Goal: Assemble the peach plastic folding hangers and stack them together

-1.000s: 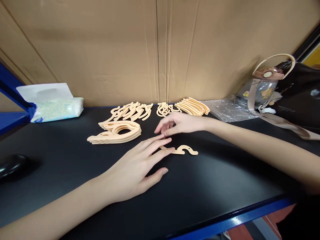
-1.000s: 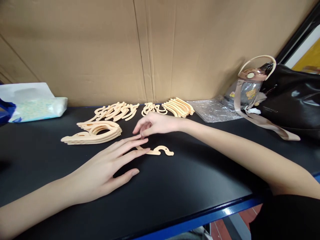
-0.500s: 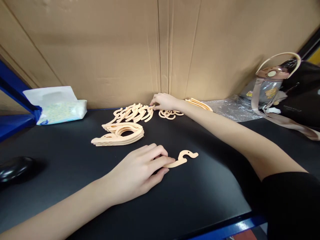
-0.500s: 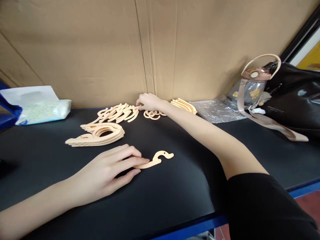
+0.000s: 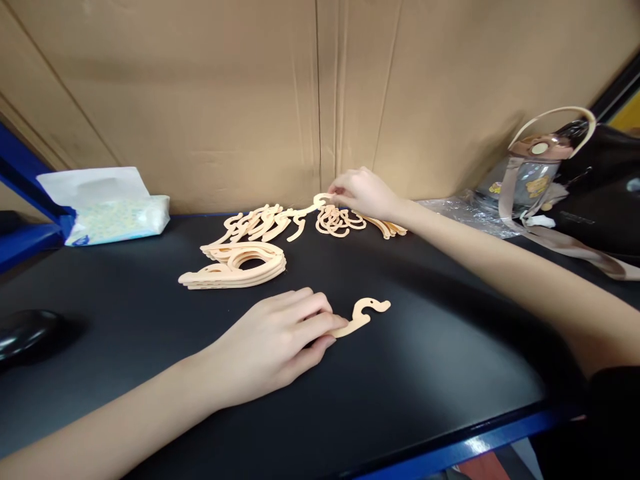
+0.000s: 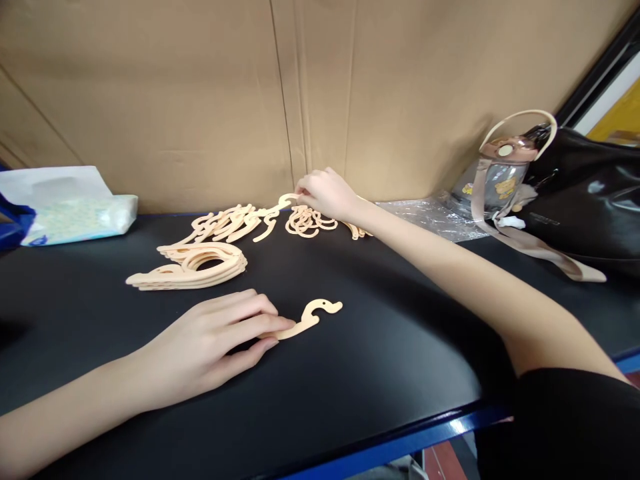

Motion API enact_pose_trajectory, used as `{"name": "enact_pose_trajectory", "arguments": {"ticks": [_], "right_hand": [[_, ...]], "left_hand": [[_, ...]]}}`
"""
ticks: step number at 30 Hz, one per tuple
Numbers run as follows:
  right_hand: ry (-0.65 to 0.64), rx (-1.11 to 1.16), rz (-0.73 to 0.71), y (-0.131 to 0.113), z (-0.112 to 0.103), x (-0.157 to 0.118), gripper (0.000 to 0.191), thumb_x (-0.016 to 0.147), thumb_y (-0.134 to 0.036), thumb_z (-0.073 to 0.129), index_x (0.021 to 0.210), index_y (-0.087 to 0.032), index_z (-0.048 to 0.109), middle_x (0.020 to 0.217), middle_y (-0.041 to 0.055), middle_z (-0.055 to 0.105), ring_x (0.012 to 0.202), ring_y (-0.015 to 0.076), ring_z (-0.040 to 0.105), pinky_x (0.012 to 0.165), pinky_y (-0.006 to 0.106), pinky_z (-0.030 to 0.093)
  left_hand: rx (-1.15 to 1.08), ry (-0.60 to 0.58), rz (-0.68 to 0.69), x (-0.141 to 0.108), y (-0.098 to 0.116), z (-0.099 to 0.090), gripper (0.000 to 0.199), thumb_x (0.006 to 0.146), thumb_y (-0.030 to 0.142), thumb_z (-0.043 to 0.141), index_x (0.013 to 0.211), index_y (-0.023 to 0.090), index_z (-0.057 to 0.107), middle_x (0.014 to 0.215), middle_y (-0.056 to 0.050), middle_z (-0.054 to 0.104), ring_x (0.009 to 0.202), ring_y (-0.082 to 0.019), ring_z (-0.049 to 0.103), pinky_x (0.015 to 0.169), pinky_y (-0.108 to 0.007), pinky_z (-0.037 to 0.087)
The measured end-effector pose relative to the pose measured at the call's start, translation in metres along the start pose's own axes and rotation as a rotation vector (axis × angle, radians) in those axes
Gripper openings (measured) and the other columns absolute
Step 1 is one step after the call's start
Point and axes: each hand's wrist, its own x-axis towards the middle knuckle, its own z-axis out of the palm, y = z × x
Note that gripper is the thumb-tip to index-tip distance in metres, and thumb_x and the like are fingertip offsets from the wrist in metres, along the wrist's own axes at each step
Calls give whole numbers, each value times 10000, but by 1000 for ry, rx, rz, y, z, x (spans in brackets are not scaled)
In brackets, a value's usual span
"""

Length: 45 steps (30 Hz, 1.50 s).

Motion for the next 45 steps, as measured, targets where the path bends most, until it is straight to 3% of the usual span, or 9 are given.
{"name": "enact_pose_trajectory", "arguments": {"ticks": [4, 8, 11, 14, 18, 23, 32, 39, 45], "right_hand": [[-35, 184, -51, -7, -18, -54, 182, 921, -258, 577, 940, -150, 722, 892, 55, 719, 850, 197, 629, 769, 288, 390], [-173, 349, -89, -22, -24, -99, 150, 912, -263, 604, 946, -167, 715, 949, 47, 703, 876, 180, 616, 800, 288, 418], [-250, 425, -69, -31, -25, -118, 168, 900, -297, 625, 934, -160, 715, 903, 47, 680, 838, 171, 604, 781, 288, 428], [-275, 502, -53, -35, -25, -125, 183, 901, -321, 621, 913, -164, 715, 884, 44, 665, 821, 164, 602, 765, 285, 434], [-295, 559, -85, -32, -27, -126, 201, 918, -323, 594, 943, -169, 720, 902, 45, 673, 841, 158, 608, 781, 283, 437], [-300, 517, -73, -25, -27, -127, 200, 915, -329, 598, 862, -171, 708, 862, 32, 672, 814, 151, 606, 767, 279, 427], [-294, 472, -19, -24, -33, -131, 304, 919, -413, 574, 782, -159, 669, 784, 22, 650, 743, 146, 584, 707, 268, 410], [-93, 85, 39, -9, -19, -95, 121, 892, -275, 605, 871, -178, 673, 845, 29, 672, 794, 177, 581, 721, 283, 384], [-74, 7, 44, -19, 3, -58, 230, 868, -381, 651, 860, -153, 678, 878, 57, 663, 774, 175, 583, 667, 268, 361]], "left_hand": [[37, 54, -23, 0, 0, 1, 241, 950, 148, 483, 1151, 220, 595, 1002, -10, 621, 862, -149, 529, 774, -273, 416], [109, 149, -96, 2, -1, 4, 328, 929, 203, 521, 1257, 206, 534, 1226, -61, 557, 1066, -196, 512, 903, -318, 405], [135, 128, -144, 9, 0, 7, 390, 927, 267, 527, 1307, 185, 493, 1324, -86, 510, 1149, -229, 494, 950, -358, 401], [119, 86, -185, 19, 2, 10, 309, 931, 254, 509, 1230, 183, 541, 1239, -68, 572, 1050, -221, 542, 882, -370, 439], [59, 56, -217, 27, 5, 13, 218, 917, 180, 491, 1116, 195, 582, 1075, -29, 621, 909, -197, 559, 789, -362, 454], [-4, 74, -202, 24, 2, 13, 267, 921, 135, 469, 1147, 227, 576, 1091, -19, 606, 946, -181, 552, 810, -338, 446], [35, 102, -206, 22, 3, 13, 64, 915, 203, 532, 936, 203, 593, 1053, -10, 626, 876, -175, 552, 768, -338, 423], [36, 81, -212, 23, 3, 12, 29, 932, 202, 503, 908, 196, 517, 1009, -23, 626, 850, -190, 541, 729, -334, 410], [54, 82, -173, 22, 1, 12, 138, 947, 135, 424, 986, 191, 544, 1001, -26, 630, 864, -193, 549, 755, -341, 411]]}}
